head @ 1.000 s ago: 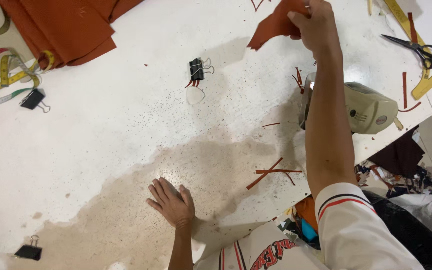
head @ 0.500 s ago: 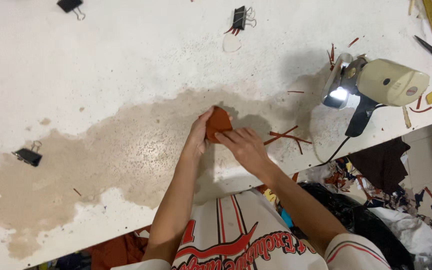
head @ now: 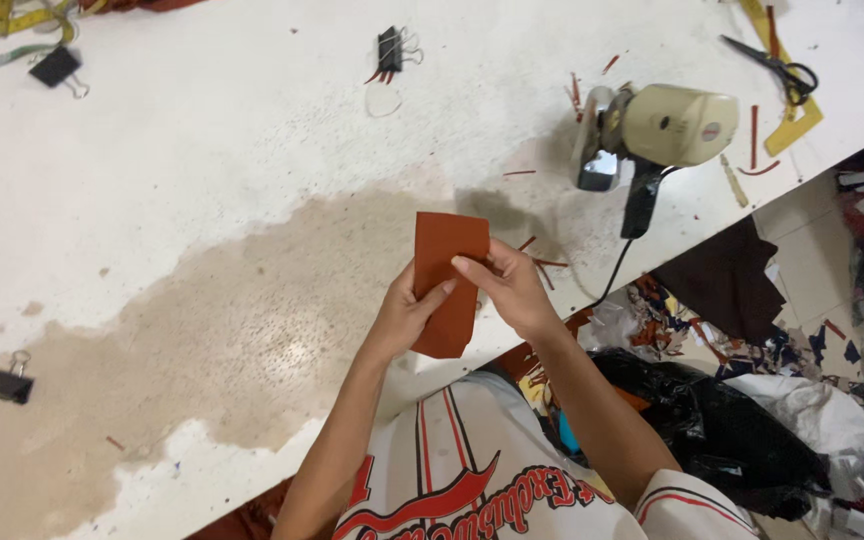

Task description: The person uses an electric fabric cutter to follow chalk lines on fabric pieces, cutting out shapes and strips. They move the cut pieces aside and use tailor's chalk to mark new lines before continuing to cut.

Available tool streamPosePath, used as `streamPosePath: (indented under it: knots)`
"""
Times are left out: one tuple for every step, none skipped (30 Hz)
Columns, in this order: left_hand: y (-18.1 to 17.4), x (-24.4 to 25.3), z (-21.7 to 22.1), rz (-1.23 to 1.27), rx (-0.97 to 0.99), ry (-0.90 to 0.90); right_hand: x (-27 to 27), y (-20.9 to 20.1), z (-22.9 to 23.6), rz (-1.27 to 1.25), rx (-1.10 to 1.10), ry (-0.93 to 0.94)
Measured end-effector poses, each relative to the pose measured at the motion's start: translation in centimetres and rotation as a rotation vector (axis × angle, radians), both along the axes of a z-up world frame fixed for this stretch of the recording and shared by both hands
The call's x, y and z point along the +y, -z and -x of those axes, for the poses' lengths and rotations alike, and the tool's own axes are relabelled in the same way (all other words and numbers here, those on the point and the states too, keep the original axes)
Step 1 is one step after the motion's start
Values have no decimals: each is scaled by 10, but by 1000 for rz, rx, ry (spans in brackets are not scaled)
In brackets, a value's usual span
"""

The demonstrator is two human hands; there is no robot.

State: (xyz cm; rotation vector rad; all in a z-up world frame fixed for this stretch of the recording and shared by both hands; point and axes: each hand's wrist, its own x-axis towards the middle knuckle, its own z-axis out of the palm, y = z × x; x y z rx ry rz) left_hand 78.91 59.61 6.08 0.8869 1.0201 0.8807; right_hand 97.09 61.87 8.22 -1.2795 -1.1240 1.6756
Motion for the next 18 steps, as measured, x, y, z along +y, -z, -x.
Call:
streamPosePath:
  knots:
    - [-2, 4, -12, -25, -10, -31, 7, -6, -10, -47, -62, 3]
    - [-4, 8, -24, -45, -18, -70, 14, -14, -19, -88, -120, -1]
    - [-6, 13, -34, -66, -26, -108, 22, -21, -29, -130, -178, -4]
    - [-6, 17, -44, -25, -56, -73, 31, -26, -40, -88, -126, 23]
    - [-5, 23, -52, 16, -87, -38, 42, -30, -51, -47, -73, 50]
    - [-3, 23, -62, 67, -122, -12, 49, -31, -62, 6, -25, 69]
    - [0, 23, -69, 91, -127, 14, 55, -31, -71, -19, -49, 68]
    - [3, 25, -76, 106, -130, 16, 66, -29, -76, -51, -68, 44]
    - [6, 25, -79, 121, -133, 18, 75, -27, -78, -84, -86, 20]
    - [9, 24, -81, 112, -120, -10, 83, -23, -75, -51, -67, 20]
    - [12, 21, -81, 104, -107, -38, 85, -20, -69, -17, -50, 20]
    - [15, 16, -76, 96, -84, -96, 87, -15, -59, 19, -24, -10]
    - [17, 10, -69, 99, -76, -140, 85, -10, -47, 33, -33, -47]
    - [18, 0, -61, 107, -65, -196, 80, -5, -34, 51, -39, -96]
    - [19, -11, -51, 115, -54, -252, 74, -1, -21, 68, -46, -146]
    - [18, -23, -38, 88, -63, -328, 69, 4, -7, 154, -66, -185]
    - [17, -36, -26, 59, -69, -404, 62, 9, 9, 239, -94, -226]
    - [15, -50, -13, 23, -76, -466, 55, 14, 24, 227, -112, -298]
